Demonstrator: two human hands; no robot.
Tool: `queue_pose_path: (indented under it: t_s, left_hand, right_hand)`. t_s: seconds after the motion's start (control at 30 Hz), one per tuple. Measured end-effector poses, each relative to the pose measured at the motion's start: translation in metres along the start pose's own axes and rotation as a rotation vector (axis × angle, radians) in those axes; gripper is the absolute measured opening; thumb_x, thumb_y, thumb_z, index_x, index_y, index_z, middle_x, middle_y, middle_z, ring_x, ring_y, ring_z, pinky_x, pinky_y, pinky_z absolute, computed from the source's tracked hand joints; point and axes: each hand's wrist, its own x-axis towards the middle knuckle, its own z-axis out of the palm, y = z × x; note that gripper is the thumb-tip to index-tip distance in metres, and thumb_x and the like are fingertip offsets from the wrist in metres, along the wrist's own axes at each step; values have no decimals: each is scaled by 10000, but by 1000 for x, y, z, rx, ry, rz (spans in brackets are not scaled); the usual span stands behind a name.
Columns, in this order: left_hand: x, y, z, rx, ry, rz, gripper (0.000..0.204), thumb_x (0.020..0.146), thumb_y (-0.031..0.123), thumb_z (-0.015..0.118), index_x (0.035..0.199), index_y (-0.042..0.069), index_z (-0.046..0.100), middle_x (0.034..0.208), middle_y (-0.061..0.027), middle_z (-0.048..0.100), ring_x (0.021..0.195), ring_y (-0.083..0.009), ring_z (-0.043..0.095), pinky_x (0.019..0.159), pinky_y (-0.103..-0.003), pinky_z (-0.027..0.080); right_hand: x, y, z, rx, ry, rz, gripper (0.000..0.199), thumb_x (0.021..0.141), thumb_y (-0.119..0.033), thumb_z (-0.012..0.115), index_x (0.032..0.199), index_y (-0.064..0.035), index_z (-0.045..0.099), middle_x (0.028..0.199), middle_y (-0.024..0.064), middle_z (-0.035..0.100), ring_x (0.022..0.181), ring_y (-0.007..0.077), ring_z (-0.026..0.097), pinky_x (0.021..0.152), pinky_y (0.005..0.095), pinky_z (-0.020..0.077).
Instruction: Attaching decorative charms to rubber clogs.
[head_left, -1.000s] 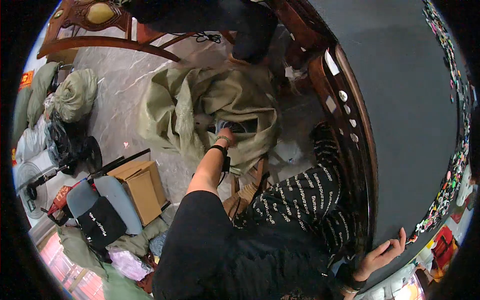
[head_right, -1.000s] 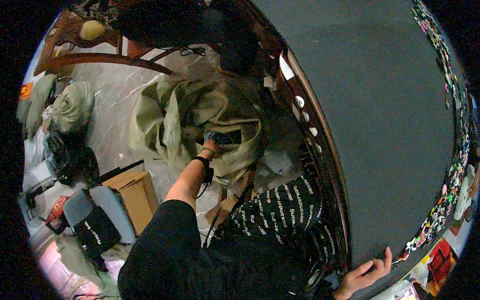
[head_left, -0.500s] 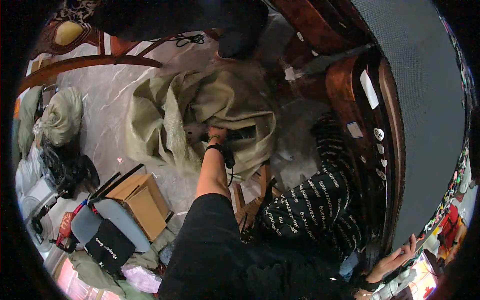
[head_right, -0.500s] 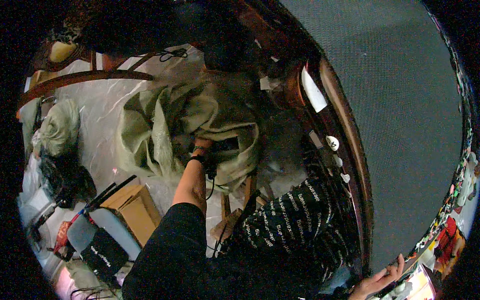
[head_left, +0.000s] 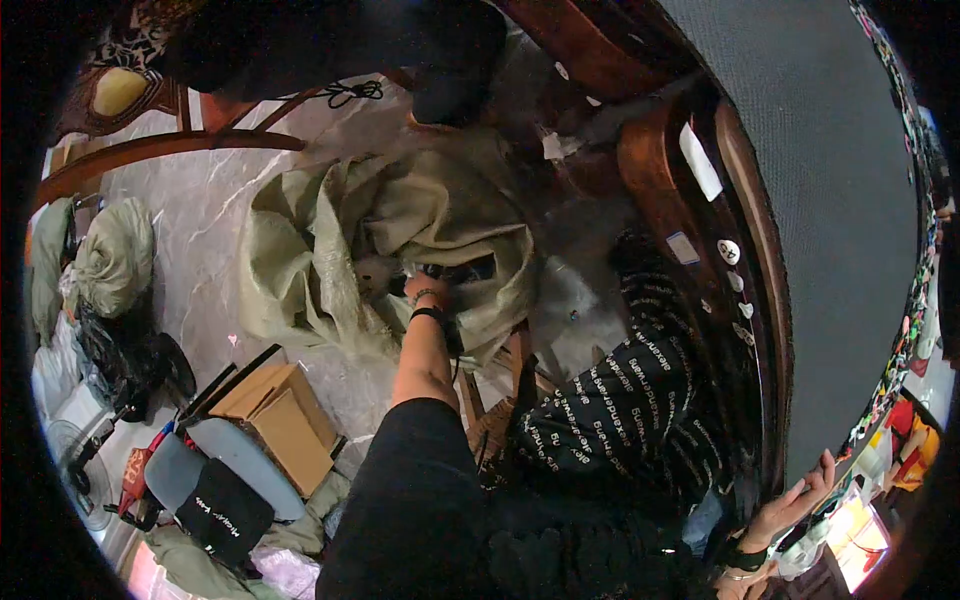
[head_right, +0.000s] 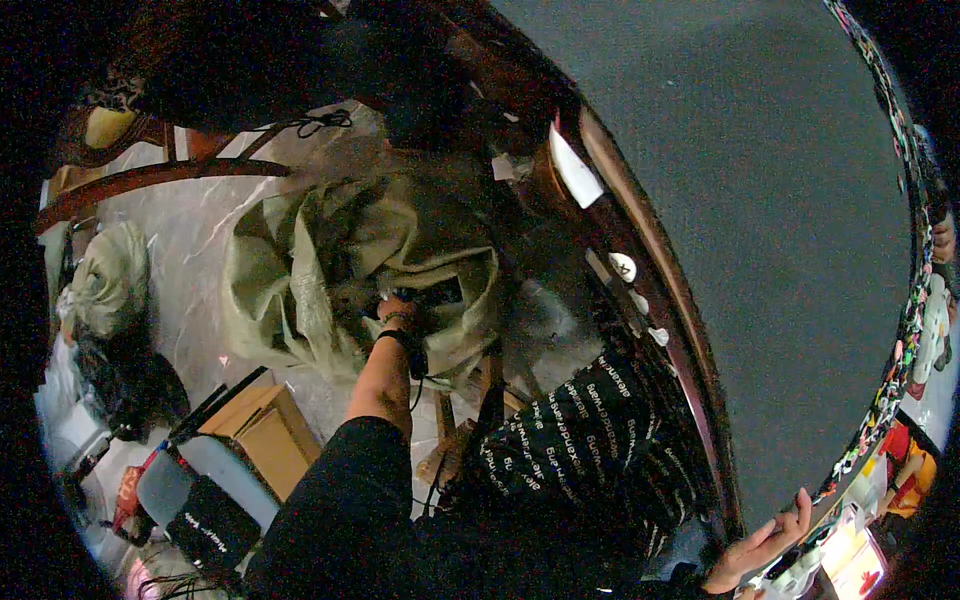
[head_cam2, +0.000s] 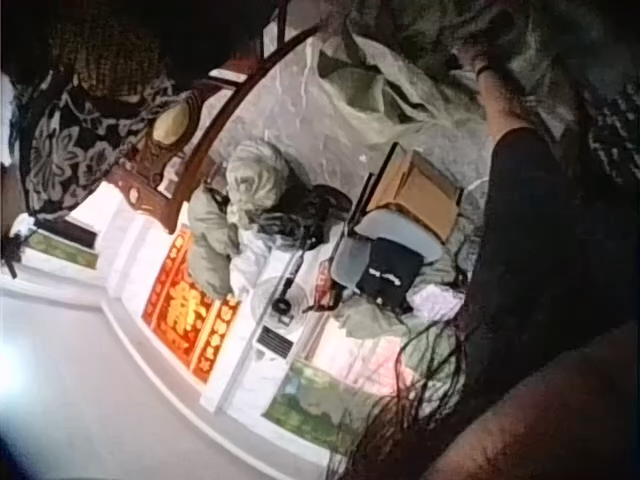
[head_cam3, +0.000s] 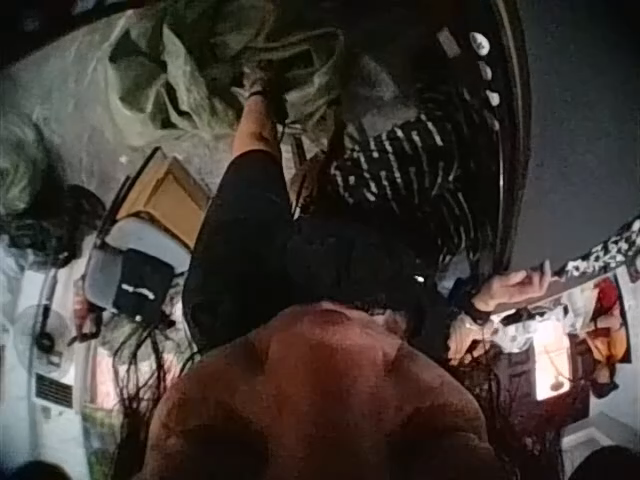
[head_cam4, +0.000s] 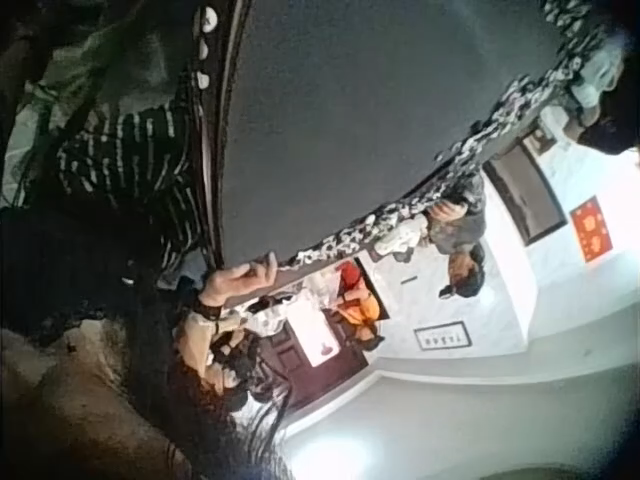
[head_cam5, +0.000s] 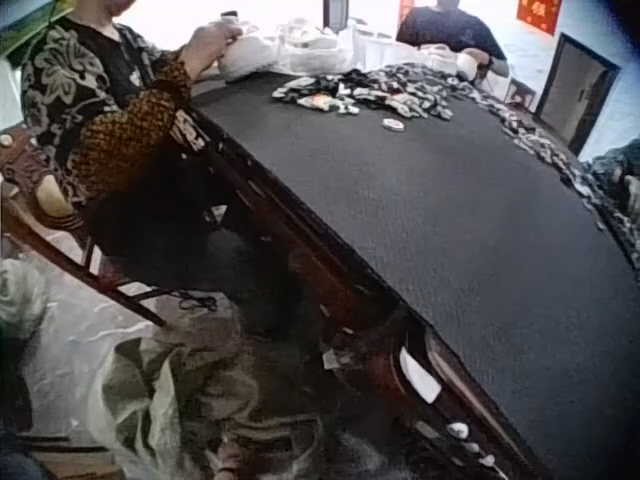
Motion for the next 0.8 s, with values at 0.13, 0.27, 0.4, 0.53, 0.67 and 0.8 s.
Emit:
queue_pose_path:
  t_s: [0.13,0.27,0.4,0.53,0.67,0.8]
  left_hand:
    - [4,-1,-17,-24,56,75,877,810,694,613,1373,30,503,1403,-165,538,1240,-331,541,1051,-455,436]
    - [39,-9,-10,-132,-7,122,890,798,700,615,1382,39,501,1404,-168,540,1252,-344,534,1052,-458,433]
    - [67,-18,2,-263,-31,143,903,785,707,618,1391,49,498,1405,-170,543,1263,-357,526,1054,-461,430]
    - [79,-23,8,-341,-61,136,916,773,714,621,1400,58,496,1406,-173,545,1275,-369,519,1055,-464,427]
    - [76,-20,7,-383,-78,140,929,761,721,624,1409,68,493,1407,-175,547,1286,-382,512,1056,-467,424]
    - [60,-16,4,-223,54,308,1001,705,734,652,1428,69,465,1390,-188,560,1290,-400,509,1053,-470,429]
  right_hand:
    - [-1,-3,3,49,30,17,174,1006,-146,345,1067,6,406,1400,243,441,1262,354,438,1094,454,314]
    - [-2,-3,2,81,47,60,250,1026,-220,358,1149,-14,426,1413,231,427,1285,353,432,1108,463,308]
    - [-6,-3,-3,48,12,82,282,1027,-260,365,1166,-22,424,1412,218,427,1276,349,437,1097,457,318]
    - [-2,0,-2,21,1,11,292,1029,-279,363,1170,-29,416,1399,218,427,1270,344,438,1089,451,326]
    - [1,-4,1,71,34,28,265,1031,-281,362,1110,-34,412,1398,221,428,1268,335,439,1087,451,328]
    - [3,-7,1,52,32,20,232,1031,-241,351,1070,-18,403,1372,230,452,1258,336,443,1088,439,321]
